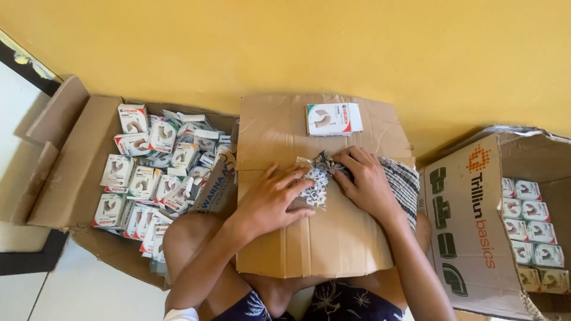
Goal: The person sits on the floor and wipes small product boxes with a cloth. They pick up boxes from a large cardboard box, wipe them on a flat surface, and place them into another box. The process is repeated for several boxes.
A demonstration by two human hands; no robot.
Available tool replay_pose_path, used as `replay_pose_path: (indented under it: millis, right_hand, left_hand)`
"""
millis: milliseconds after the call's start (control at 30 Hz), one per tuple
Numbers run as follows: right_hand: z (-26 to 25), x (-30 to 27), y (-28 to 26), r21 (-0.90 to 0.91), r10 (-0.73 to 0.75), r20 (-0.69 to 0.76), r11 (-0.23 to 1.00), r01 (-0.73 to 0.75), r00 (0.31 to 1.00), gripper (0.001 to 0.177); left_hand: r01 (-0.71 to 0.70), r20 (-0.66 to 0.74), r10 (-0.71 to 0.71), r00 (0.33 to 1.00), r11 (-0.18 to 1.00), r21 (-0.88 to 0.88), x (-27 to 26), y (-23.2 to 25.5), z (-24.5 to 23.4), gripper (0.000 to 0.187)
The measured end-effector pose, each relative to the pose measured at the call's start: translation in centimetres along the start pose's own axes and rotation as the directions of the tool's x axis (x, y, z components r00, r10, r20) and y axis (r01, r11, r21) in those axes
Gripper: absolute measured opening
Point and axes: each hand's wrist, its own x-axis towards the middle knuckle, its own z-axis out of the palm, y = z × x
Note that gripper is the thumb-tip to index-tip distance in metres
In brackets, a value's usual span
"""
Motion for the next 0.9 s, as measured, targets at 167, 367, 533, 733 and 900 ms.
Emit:
replay_pose_path:
  millis: [167, 367, 533, 733, 900]
  right_hand:
    - [-0.9, 0.1, -1.1, 0.070, 0.010, -0.039, 0.998, -0.007, 0.999, 0.015]
    - [0.2, -0.3, 1.0, 0.108, 0.000, -0.086, 0.994, 0.009, 0.996, 0.011]
    - [-0.3, -0.1, 0.3, 0.113, 0.009, -0.082, 0.994, 0.000, 0.997, 0.012]
    - [-0.2, 0.0, 0.2, 0.125, 0.032, -0.101, 0.992, -0.019, 0.994, 0.012]
    - [0.2, -0.7, 1.7, 0.147, 0.024, -0.233, 0.989, 0.011, 0.972, 0.012]
  left_hand:
    - [-0.107, -0.197, 0.117, 0.973, 0.992, 0.060, 0.4, -0.5, 1.1, 0.022]
    - [-0.097, -0.363, -0.122, 0.924, 0.842, -0.531, 0.1, -1.1, -0.9, 0.018]
    - [-0.094, -0.369, -0.296, 0.881, 0.655, -0.750, 1.1, -1.3, 0.0, 0.037]
    - [-0.131, -0.429, -0.010, 0.903, 0.945, -0.299, 0.8, -2.5, -0.1, 0.054]
    - [-0.103, -0.236, 0.058, 0.970, 0.978, -0.182, 0.3, -3.2, 1.1, 0.045]
